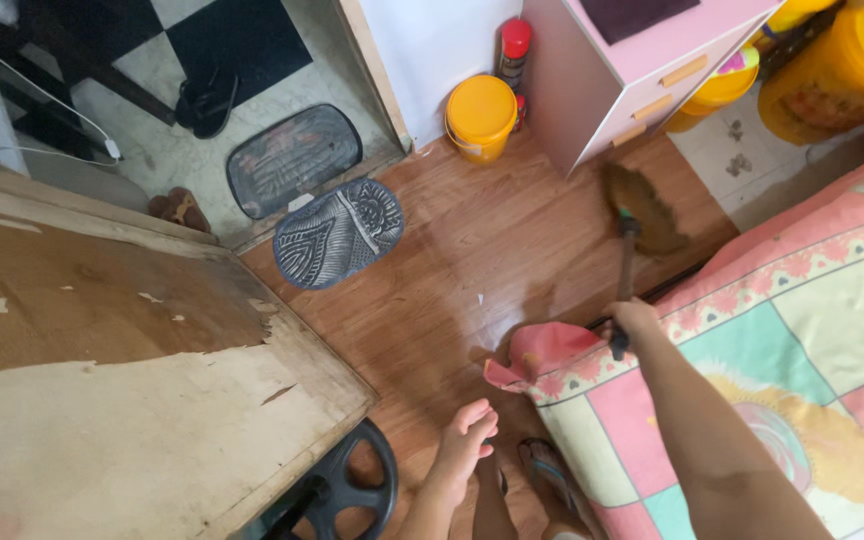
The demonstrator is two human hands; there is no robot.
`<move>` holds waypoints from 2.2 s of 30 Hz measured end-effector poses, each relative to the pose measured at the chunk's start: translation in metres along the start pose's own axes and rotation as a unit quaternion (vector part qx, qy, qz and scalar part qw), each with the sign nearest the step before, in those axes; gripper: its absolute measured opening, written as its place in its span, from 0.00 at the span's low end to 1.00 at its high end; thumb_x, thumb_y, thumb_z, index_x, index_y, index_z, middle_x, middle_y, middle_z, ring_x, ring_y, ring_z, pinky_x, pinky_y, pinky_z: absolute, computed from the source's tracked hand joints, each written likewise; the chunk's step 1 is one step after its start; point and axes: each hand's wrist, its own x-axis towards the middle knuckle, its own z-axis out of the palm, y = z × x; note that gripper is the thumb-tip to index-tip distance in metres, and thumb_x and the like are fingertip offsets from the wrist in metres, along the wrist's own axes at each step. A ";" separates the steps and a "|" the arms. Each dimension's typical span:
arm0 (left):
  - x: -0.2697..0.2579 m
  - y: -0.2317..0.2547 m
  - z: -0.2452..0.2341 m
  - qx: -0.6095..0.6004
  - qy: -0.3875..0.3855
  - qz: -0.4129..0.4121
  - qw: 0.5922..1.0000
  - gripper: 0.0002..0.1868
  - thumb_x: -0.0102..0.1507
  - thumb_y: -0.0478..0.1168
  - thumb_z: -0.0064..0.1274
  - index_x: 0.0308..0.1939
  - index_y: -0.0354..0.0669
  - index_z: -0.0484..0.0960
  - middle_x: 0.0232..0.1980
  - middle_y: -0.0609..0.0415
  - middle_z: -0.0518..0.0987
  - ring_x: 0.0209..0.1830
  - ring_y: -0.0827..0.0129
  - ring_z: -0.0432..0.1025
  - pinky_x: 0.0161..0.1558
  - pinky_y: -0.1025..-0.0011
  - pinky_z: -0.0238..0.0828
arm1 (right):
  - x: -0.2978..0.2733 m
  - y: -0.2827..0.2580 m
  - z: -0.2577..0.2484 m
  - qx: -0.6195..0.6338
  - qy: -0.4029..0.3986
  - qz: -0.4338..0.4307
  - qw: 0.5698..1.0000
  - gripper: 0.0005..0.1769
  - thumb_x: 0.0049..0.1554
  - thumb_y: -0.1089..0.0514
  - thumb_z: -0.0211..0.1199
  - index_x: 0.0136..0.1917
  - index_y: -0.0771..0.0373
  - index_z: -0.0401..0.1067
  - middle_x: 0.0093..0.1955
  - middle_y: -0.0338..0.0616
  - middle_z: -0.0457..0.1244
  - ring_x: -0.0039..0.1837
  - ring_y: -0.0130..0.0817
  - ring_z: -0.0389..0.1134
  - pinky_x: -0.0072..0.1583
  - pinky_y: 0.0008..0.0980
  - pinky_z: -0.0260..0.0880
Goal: The person sweeps the floor of a room with a broom, moving a chair and a bucket to clear the area.
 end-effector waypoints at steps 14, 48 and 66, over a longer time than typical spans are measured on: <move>0.003 0.089 -0.046 -0.085 0.020 0.049 0.995 0.30 0.64 0.52 0.53 0.68 0.45 0.72 0.64 0.55 0.76 0.55 0.66 0.74 0.50 0.66 0.72 | -0.259 0.045 0.008 0.023 -0.207 0.057 0.977 0.33 0.52 0.66 0.60 0.71 0.54 0.65 0.29 0.42 0.56 0.23 0.30 0.54 0.25 0.31 0.54; -0.020 0.125 -0.059 0.010 -0.050 0.035 0.998 0.31 0.64 0.54 0.52 0.68 0.45 0.71 0.64 0.57 0.76 0.59 0.66 0.73 0.53 0.64 0.71 | -0.345 0.109 0.140 0.093 -0.072 0.103 0.988 0.35 0.55 0.61 0.60 0.68 0.29 0.55 0.28 0.46 0.58 0.27 0.37 0.59 0.29 0.42 0.61; 0.027 0.155 -0.086 0.021 0.001 -0.001 1.000 0.32 0.63 0.53 0.55 0.68 0.45 0.73 0.68 0.54 0.74 0.59 0.63 0.74 0.55 0.64 0.70 | -0.352 -0.013 0.062 0.271 -0.078 0.053 0.958 0.31 0.53 0.61 0.55 0.70 0.45 0.58 0.26 0.45 0.56 0.22 0.37 0.53 0.24 0.36 0.50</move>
